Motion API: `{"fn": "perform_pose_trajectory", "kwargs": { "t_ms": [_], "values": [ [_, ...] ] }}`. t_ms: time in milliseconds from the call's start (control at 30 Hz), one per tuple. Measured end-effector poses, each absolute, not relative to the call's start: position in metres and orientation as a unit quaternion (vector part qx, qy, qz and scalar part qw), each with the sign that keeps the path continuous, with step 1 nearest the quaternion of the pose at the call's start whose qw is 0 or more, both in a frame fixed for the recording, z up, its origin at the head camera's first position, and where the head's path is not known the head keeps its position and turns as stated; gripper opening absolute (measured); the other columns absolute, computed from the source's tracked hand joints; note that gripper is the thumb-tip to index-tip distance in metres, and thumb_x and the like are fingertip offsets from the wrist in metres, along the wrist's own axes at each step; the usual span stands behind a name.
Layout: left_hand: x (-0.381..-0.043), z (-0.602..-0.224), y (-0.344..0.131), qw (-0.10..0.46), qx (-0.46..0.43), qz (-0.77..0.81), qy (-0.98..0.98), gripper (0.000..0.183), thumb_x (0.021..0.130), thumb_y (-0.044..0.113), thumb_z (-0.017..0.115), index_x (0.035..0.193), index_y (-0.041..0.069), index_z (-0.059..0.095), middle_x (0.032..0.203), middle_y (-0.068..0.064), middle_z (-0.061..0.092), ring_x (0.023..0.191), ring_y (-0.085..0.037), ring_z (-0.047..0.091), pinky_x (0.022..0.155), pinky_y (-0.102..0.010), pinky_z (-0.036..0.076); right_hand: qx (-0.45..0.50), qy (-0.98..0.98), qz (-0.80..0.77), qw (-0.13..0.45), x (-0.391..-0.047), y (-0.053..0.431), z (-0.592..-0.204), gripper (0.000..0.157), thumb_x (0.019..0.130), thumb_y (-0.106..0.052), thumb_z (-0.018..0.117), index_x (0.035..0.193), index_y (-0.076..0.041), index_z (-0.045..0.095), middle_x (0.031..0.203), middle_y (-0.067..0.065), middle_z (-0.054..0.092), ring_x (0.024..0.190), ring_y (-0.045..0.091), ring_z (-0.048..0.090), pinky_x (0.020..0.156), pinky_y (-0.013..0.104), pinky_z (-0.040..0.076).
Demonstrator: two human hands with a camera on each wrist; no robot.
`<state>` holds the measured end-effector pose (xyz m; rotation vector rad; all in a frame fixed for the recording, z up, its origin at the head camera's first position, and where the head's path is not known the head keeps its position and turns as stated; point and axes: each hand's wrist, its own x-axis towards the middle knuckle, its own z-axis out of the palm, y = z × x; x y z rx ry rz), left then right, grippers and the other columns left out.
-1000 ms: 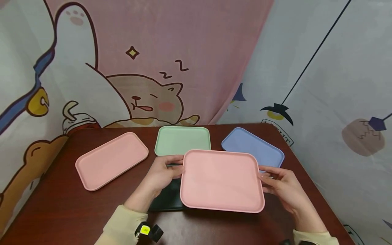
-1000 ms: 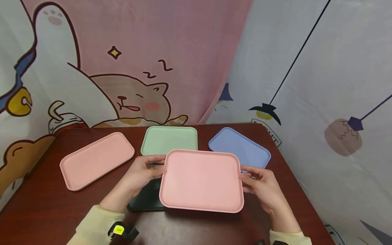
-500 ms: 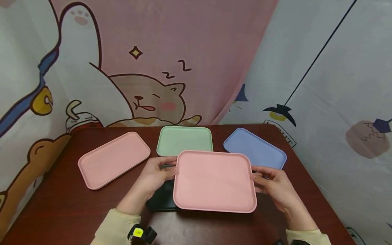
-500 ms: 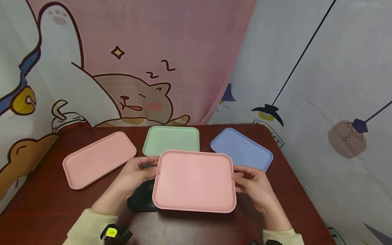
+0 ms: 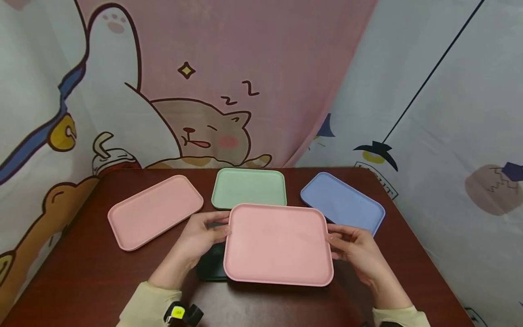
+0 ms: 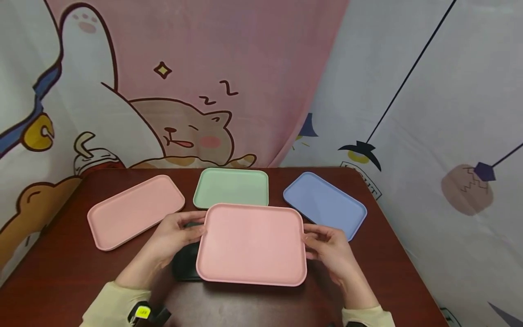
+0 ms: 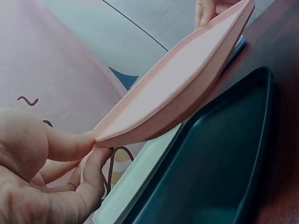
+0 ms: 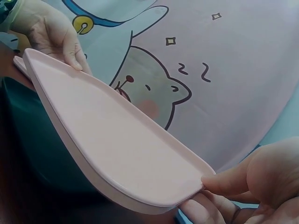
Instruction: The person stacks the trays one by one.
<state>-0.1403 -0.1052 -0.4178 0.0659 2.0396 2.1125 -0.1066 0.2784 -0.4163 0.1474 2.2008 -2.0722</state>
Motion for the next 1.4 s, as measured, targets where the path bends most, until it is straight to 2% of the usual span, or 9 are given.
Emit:
{"fn": "perform_pose_trajectory", "kwargs": {
  "t_ms": [767,1067,1400],
  "values": [
    [-0.139,-0.414,-0.120,0.100,0.010,0.714,0.693,0.042,0.096,-0.014,0.066,0.138,-0.013,0.061,0.123,-0.027,0.064,0.100,-0.024,0.073,0.088,-0.036,0.062,0.029,0.724,-0.685,0.074,-0.112,0.267,-0.414,0.043,0.101,0.003,0.066,0.138,0.021,0.054,0.100,0.011,0.072,0.086,0.013,0.071,0.069,0.032,0.065],
    [-0.137,-0.415,-0.131,0.095,0.014,0.709,0.699,0.042,0.097,-0.011,0.067,0.139,-0.013,0.060,0.125,-0.027,0.064,0.101,-0.024,0.072,0.088,-0.037,0.062,0.014,0.725,-0.682,0.091,-0.117,0.262,-0.413,0.044,0.103,0.001,0.065,0.142,0.019,0.052,0.108,0.016,0.072,0.091,0.017,0.073,0.074,0.036,0.065],
    [-0.135,-0.418,-0.137,0.092,0.006,0.709,0.699,0.043,0.097,-0.011,0.067,0.139,-0.015,0.059,0.126,-0.028,0.065,0.100,-0.023,0.072,0.087,-0.035,0.063,0.013,0.725,-0.682,0.098,-0.122,0.256,-0.414,0.042,0.103,0.002,0.065,0.140,0.019,0.054,0.107,0.017,0.072,0.089,0.017,0.073,0.072,0.035,0.065]
  ]
}}
